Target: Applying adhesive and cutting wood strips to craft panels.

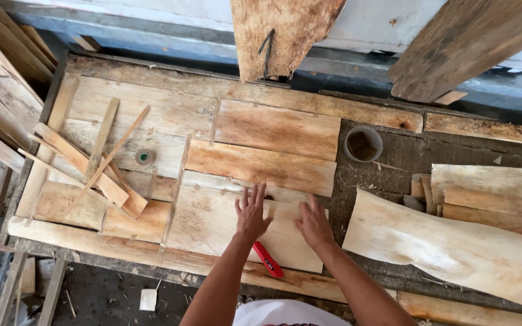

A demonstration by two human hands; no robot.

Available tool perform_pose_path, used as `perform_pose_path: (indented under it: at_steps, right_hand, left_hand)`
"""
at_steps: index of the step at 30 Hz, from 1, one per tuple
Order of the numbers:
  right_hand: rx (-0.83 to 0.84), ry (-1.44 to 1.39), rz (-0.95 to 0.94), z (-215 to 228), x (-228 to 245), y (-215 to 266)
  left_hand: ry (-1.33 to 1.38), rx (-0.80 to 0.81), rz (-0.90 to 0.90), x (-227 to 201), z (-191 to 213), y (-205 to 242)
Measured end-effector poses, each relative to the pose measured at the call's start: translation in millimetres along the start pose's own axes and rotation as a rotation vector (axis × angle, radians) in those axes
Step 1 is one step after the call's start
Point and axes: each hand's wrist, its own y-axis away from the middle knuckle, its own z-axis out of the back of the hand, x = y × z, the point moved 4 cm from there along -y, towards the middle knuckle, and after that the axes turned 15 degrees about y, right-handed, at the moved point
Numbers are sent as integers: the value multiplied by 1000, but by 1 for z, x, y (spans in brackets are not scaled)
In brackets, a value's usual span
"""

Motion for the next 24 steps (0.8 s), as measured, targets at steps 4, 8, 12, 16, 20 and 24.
perform_pose_path:
  at_steps: [4,8,12,16,20,24]
  right_hand:
    - [-8,23,43,-8,-5,-2]
    - [8,-2,63,-16,-8,-5]
    - [-23,-18,79,-14,-7,-5]
    - [-15,35,65,-12,-3,2]
    - [-68,23,68,-13,-4,7]
    - [-155,-1,83,-17,-3,11]
  left_hand:
    - [6,62,67,3,-3,0]
    - [45,-10,18,12,-9,-5]
    - [62,-99,52,15,-12,-15]
    - [3,-147,79,16,-16,-17]
    - [18,-205,93,15,-17,-18]
    - [18,-251,98,10,-9,-16]
